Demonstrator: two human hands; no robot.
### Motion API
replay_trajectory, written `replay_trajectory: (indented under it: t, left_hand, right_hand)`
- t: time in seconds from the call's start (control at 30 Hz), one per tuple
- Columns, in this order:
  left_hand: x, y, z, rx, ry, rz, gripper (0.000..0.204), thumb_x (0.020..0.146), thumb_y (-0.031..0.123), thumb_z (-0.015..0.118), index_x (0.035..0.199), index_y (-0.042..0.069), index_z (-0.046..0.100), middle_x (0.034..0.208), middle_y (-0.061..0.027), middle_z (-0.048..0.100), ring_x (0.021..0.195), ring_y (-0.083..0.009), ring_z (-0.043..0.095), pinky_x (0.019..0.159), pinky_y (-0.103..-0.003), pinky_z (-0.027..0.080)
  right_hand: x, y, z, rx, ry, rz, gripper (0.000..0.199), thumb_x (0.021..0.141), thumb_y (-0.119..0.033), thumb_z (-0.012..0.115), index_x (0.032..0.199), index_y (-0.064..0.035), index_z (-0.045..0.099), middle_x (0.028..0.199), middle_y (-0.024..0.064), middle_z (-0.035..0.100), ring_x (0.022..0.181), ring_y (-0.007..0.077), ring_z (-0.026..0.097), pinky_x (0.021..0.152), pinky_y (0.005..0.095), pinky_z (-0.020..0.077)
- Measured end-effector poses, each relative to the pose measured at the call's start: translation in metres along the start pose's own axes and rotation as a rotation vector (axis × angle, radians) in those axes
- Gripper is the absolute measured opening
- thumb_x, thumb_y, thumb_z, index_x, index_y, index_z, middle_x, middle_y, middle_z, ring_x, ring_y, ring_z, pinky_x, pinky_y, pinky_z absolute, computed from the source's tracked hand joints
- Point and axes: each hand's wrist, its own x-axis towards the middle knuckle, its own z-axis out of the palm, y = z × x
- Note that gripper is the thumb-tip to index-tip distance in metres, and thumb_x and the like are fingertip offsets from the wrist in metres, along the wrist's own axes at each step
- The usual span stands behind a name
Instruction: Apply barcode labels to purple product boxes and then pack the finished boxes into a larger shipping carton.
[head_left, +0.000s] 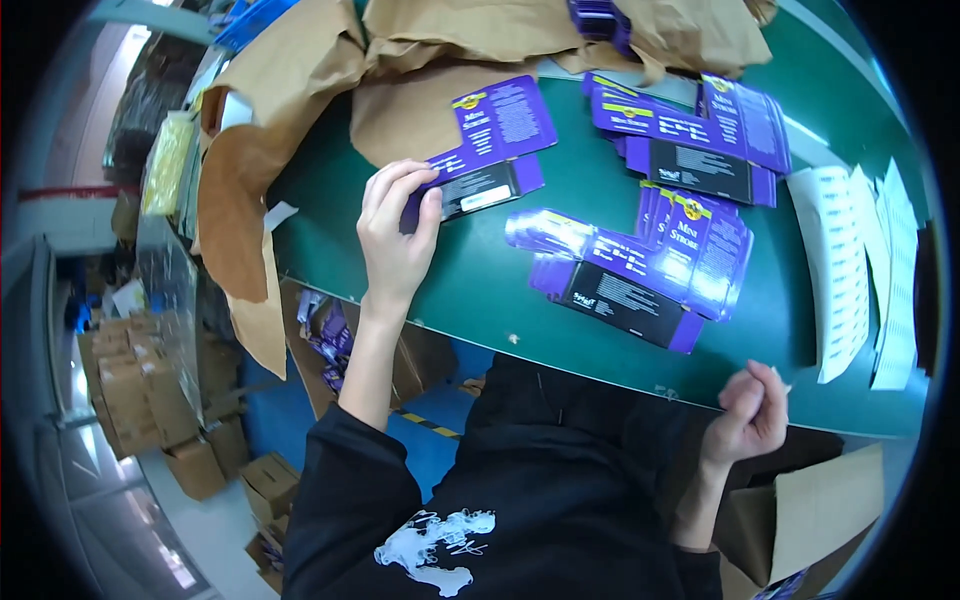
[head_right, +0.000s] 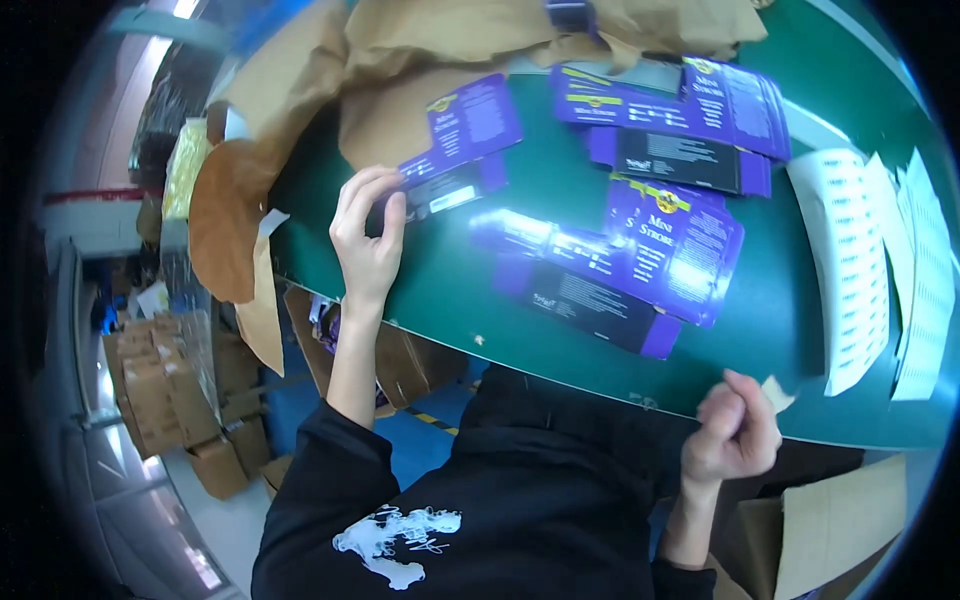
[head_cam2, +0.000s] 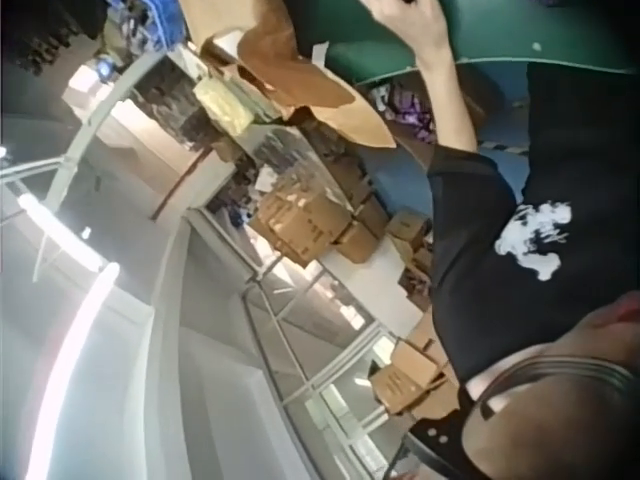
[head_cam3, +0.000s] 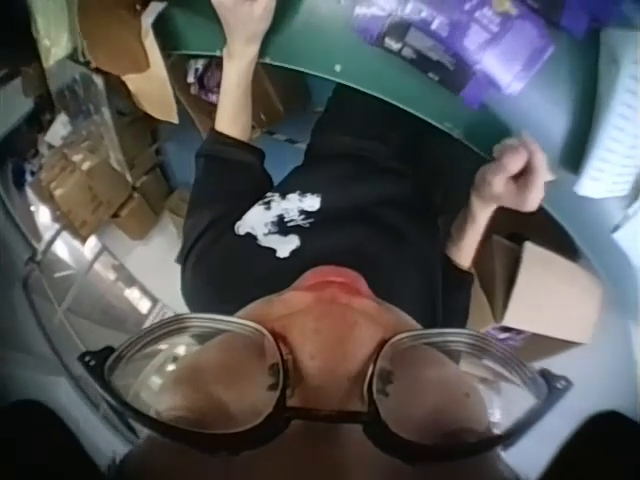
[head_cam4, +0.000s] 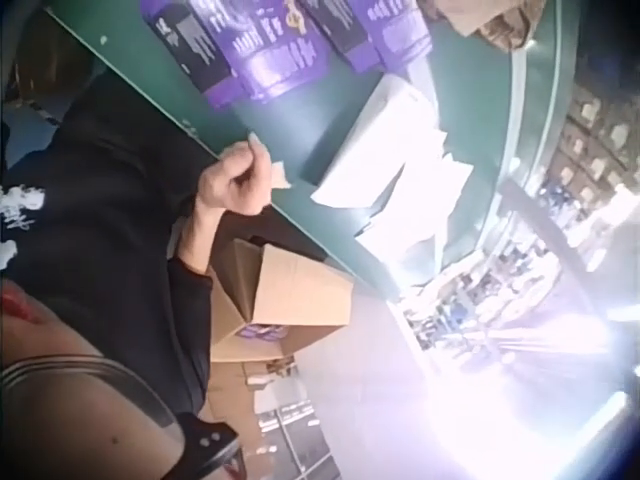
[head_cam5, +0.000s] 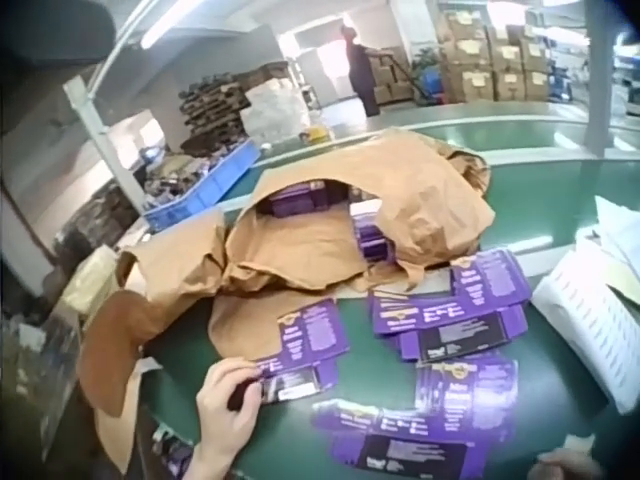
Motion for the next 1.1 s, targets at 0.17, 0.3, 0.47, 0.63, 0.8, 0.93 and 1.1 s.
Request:
replay_trajectory:
  t: [0.17, 0.3, 0.47, 0.63, 0.8, 0.93, 1.1]
  left_hand:
    - [-0.005, -0.002, -0.012, -0.107, 0.097, 0.013, 0.012, 0.088, 0.001, 0.071, 0.099, -0.001, 0.071, 0.099, -0.0120, 0.072, 0.096, -0.0293, 0.070, 0.085, -0.035, 0.056]
    - [-0.004, 0.011, -0.008, -0.193, 0.218, 0.069, 0.007, 0.086, -0.003, 0.068, 0.092, 0.000, 0.070, 0.093, -0.0116, 0.072, 0.086, -0.0262, 0.071, 0.077, -0.033, 0.057]
    - [-0.045, 0.117, 0.000, -0.798, 0.047, 0.222, 0.011, 0.092, 0.009, 0.065, 0.088, 0.001, 0.071, 0.078, -0.0098, 0.071, 0.073, -0.0262, 0.072, 0.068, -0.036, 0.059]
    - [-0.078, 0.211, 0.043, -1.410, -0.545, -0.217, 0.031, 0.091, 0.010, 0.070, 0.117, -0.007, 0.065, 0.118, -0.0221, 0.068, 0.107, -0.0333, 0.069, 0.093, -0.038, 0.056]
    - [-0.097, 0.266, 0.093, -1.374, -0.613, -0.277, 0.041, 0.093, 0.013, 0.067, 0.125, -0.009, 0.054, 0.122, -0.0241, 0.062, 0.110, -0.0387, 0.064, 0.095, -0.041, 0.052]
    - [-0.089, 0.277, 0.109, -1.299, -0.567, -0.245, 0.051, 0.096, 0.018, 0.067, 0.133, -0.011, 0.049, 0.125, -0.0258, 0.062, 0.116, -0.0384, 0.063, 0.098, -0.041, 0.051]
    - [-0.061, 0.265, 0.113, -1.341, -0.811, -0.256, 0.042, 0.096, 0.018, 0.066, 0.123, -0.011, 0.052, 0.111, -0.0236, 0.062, 0.100, -0.0368, 0.065, 0.089, -0.043, 0.052]
  right_hand:
    - [0.026, 0.018, -0.079, -0.442, 0.347, -0.108, 0.024, 0.103, -0.002, 0.053, 0.121, 0.0067, 0.065, 0.105, 0.0142, 0.071, 0.093, 0.0208, 0.066, 0.086, 0.0332, 0.0536]
    - [0.051, 0.009, -0.089, -0.682, 0.202, -0.091, 0.033, 0.102, -0.004, 0.058, 0.133, 0.0047, 0.060, 0.130, 0.0158, 0.067, 0.123, 0.0262, 0.061, 0.109, 0.0409, 0.0443]
    - [0.027, 0.029, -0.080, -0.723, 0.004, 0.105, 0.043, 0.099, -0.004, 0.064, 0.141, 0.0017, 0.056, 0.141, 0.0139, 0.061, 0.134, 0.0248, 0.053, 0.115, 0.0410, 0.0369]
    - [0.030, 0.038, -0.097, -0.809, 0.081, 0.180, 0.036, 0.099, -0.005, 0.066, 0.135, 0.0026, 0.061, 0.128, 0.0145, 0.068, 0.120, 0.0216, 0.062, 0.106, 0.0367, 0.0459]
    - [0.024, 0.032, -0.098, -0.830, 0.135, 0.154, 0.027, 0.100, -0.003, 0.066, 0.126, 0.0044, 0.066, 0.116, 0.0139, 0.072, 0.106, 0.0194, 0.066, 0.098, 0.0328, 0.0511]
    - [0.001, 0.016, -0.079, -0.689, 0.083, 0.048, 0.033, 0.096, 0.006, 0.067, 0.128, 0.0061, 0.063, 0.122, 0.0166, 0.069, 0.107, 0.0253, 0.067, 0.097, 0.0353, 0.0526]
    - [-0.011, -0.009, -0.047, -0.493, 0.055, 0.022, 0.035, 0.094, 0.010, 0.066, 0.128, 0.0064, 0.062, 0.125, 0.0172, 0.066, 0.111, 0.0258, 0.066, 0.095, 0.0344, 0.0539]
